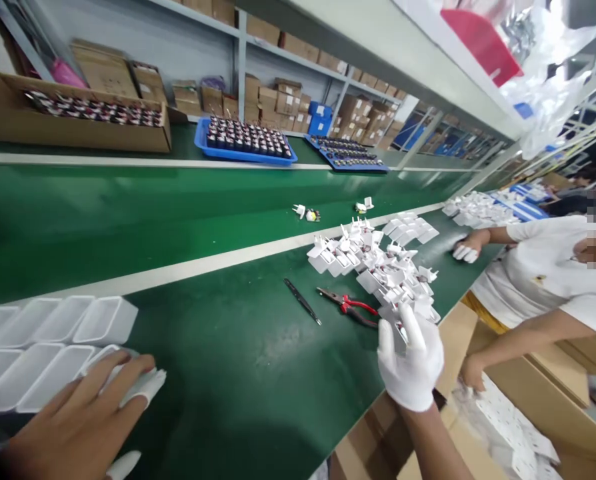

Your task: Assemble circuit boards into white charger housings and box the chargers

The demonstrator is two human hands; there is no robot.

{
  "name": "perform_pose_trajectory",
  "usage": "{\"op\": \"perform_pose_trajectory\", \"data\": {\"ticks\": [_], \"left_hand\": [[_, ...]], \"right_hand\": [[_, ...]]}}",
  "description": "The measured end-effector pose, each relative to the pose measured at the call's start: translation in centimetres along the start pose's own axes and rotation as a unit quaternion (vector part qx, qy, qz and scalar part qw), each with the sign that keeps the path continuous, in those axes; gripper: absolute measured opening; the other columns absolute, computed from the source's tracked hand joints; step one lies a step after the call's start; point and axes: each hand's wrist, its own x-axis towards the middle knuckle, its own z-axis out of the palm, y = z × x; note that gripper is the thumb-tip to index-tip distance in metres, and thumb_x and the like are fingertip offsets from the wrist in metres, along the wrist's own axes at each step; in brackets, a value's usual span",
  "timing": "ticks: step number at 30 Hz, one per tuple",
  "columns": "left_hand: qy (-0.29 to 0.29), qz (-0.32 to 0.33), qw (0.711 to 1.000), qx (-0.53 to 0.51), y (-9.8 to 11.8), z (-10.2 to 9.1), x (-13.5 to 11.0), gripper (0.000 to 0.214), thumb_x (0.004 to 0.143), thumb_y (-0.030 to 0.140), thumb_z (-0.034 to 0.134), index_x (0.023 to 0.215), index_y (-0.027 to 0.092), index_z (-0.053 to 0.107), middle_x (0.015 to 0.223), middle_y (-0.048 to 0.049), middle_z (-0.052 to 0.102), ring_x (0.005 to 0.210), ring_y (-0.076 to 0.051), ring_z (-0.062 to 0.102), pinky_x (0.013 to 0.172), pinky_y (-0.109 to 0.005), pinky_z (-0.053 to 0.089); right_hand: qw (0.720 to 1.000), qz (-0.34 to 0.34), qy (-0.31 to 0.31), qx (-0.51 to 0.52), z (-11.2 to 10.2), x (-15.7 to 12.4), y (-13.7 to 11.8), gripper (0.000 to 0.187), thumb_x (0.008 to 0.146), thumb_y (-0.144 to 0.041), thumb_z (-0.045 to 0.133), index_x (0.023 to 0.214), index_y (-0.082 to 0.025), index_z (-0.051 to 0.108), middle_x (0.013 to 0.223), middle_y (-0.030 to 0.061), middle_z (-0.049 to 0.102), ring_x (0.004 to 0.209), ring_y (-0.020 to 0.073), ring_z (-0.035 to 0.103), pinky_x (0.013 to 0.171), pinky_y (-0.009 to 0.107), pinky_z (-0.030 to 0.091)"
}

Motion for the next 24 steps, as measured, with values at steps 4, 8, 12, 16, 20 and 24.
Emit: {"op": "perform_pose_trajectory", "data": {"ticks": [4, 8, 12, 16, 20, 24], "left_hand": [[0.048, -0.025, 0.998, -0.024, 0.1, -0.8, -0.1, 0.038, 0.062, 0.012, 0.051, 0.095, 0.014, 0.069, 0.128, -0.0238, 0.053, 0.126, -0.044, 0.039, 0.089, -0.057, 0.045], [-0.028, -0.067, 0.993, -0.089, 1.1, -5.0, 1.2, 0.029, 0.081, 0.018, 0.05, 0.104, 0.015, 0.067, 0.117, -0.0175, 0.058, 0.111, -0.032, 0.05, 0.094, -0.047, 0.045], [-0.164, -0.075, 0.978, -0.106, 0.7, -6.2, 3.2, 0.013, 0.084, 0.024, 0.056, 0.08, 0.015, 0.065, 0.089, -0.0102, 0.056, 0.085, -0.025, 0.054, 0.079, -0.039, 0.046], [-0.109, -0.061, 0.99, -0.072, 0.3, -4.5, 3.5, 0.014, 0.074, 0.028, 0.067, 0.075, 0.015, 0.061, 0.077, -0.007, 0.049, 0.076, -0.023, 0.051, 0.069, -0.037, 0.042], [-0.072, -0.048, 0.992, -0.096, -0.2, -4.5, 4.2, 0.003, 0.079, 0.016, 0.058, 0.077, 0.015, 0.06, 0.076, -0.0072, 0.055, 0.078, -0.023, 0.055, 0.074, -0.038, 0.046], [-0.061, -0.074, 0.989, -0.117, 0.0, -4.2, 4.7, 0.03, 0.074, -0.003, 0.045, 0.083, 0.016, 0.065, 0.098, -0.0095, 0.067, 0.099, -0.026, 0.061, 0.09, -0.04, 0.05]], "right_hand": [[0.988, -0.099, -0.051, 0.106, 1.2, 4.8, -4.8, 0.044, 0.089, -0.02, 0.061, 0.132, -0.02, 0.056, 0.084, 0.0045, 0.072, 0.075, 0.0189, 0.067, 0.072, 0.03, 0.053], [0.944, -0.197, -0.155, 0.214, 3.9, 3.2, -9.2, 0.041, 0.088, -0.023, 0.061, 0.129, -0.028, 0.058, 0.098, 0.0049, 0.073, 0.076, 0.0204, 0.069, 0.071, 0.031, 0.055], [0.869, -0.253, -0.243, 0.349, 8.7, -1.7, -12.4, 0.042, 0.086, -0.026, 0.058, 0.127, -0.033, 0.061, 0.094, 0.0055, 0.072, 0.07, 0.0245, 0.069, 0.059, 0.034, 0.057], [0.862, -0.242, -0.243, 0.373, 11.2, -4.0, -13.6, 0.037, 0.086, -0.029, 0.056, 0.122, -0.031, 0.065, 0.088, 0.0085, 0.069, 0.067, 0.0253, 0.068, 0.056, 0.035, 0.056], [0.873, -0.233, -0.292, 0.316, 9.9, -2.7, -14.2, 0.03, 0.091, -0.036, 0.054, 0.118, -0.028, 0.067, 0.099, 0.0103, 0.067, 0.081, 0.0252, 0.069, 0.068, 0.038, 0.059], [0.867, -0.213, -0.338, 0.297, 7.5, -0.9, -16.0, 0.028, 0.095, -0.024, 0.048, 0.112, -0.02, 0.07, 0.098, 0.013, 0.067, 0.089, 0.024, 0.066, 0.08, 0.039, 0.056]]}}
